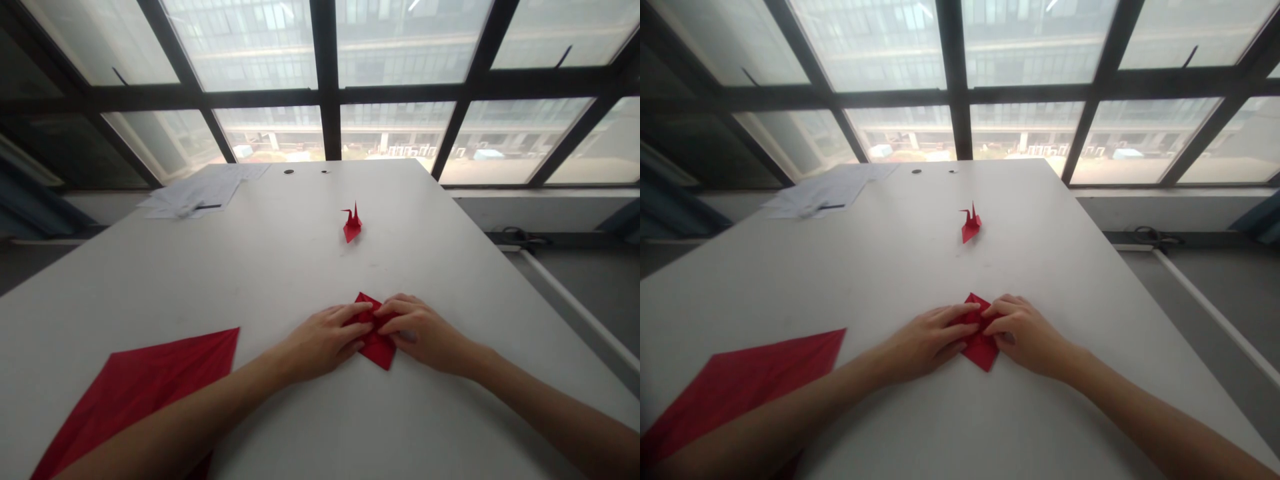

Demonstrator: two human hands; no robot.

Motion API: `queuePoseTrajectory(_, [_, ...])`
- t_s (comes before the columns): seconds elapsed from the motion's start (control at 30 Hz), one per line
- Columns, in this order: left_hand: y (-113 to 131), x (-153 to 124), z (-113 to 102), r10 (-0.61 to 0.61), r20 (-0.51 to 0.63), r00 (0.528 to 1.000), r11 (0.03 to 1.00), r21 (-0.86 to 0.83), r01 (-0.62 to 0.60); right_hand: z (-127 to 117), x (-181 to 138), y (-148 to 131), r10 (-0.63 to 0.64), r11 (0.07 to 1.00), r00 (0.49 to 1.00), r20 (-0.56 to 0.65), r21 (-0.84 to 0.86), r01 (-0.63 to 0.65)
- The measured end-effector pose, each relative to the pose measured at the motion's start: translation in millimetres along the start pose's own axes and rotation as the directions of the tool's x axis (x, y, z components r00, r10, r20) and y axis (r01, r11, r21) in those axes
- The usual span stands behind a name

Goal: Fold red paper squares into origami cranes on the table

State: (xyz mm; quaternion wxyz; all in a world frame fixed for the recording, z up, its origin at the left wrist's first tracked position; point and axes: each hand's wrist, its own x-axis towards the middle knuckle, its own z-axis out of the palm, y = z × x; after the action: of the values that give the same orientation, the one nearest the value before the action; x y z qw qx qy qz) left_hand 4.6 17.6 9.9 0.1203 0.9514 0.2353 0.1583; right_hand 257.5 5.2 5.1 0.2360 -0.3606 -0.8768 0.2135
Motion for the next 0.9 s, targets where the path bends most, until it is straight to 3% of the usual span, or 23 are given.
queuePoseTrajectory(0.17, [0,1,1,0.021,0.009,1.000,1.000,-0.003,-0.021,0,0,4,-0.057,0.998,0.998,-0.015,-0.025,0.057])
queuePoseTrajectory(0.37, [1,1,1,0.021,0.011,1.000,1.000,-0.003,-0.021,6,5,6,0.031,0.987,0.993,-0.110,-0.152,-0.048])
queuePoseTrajectory(0.5, [1,2,1,0.027,0.000,1.000,1.000,-0.002,-0.027,10,11,9,0.055,0.962,0.996,-0.074,-0.264,-0.072])
queuePoseTrajectory(0.9, [3,3,0,0.035,-0.012,0.999,0.999,-0.008,-0.035,7,14,6,0.029,0.935,0.999,-0.031,-0.354,-0.038])
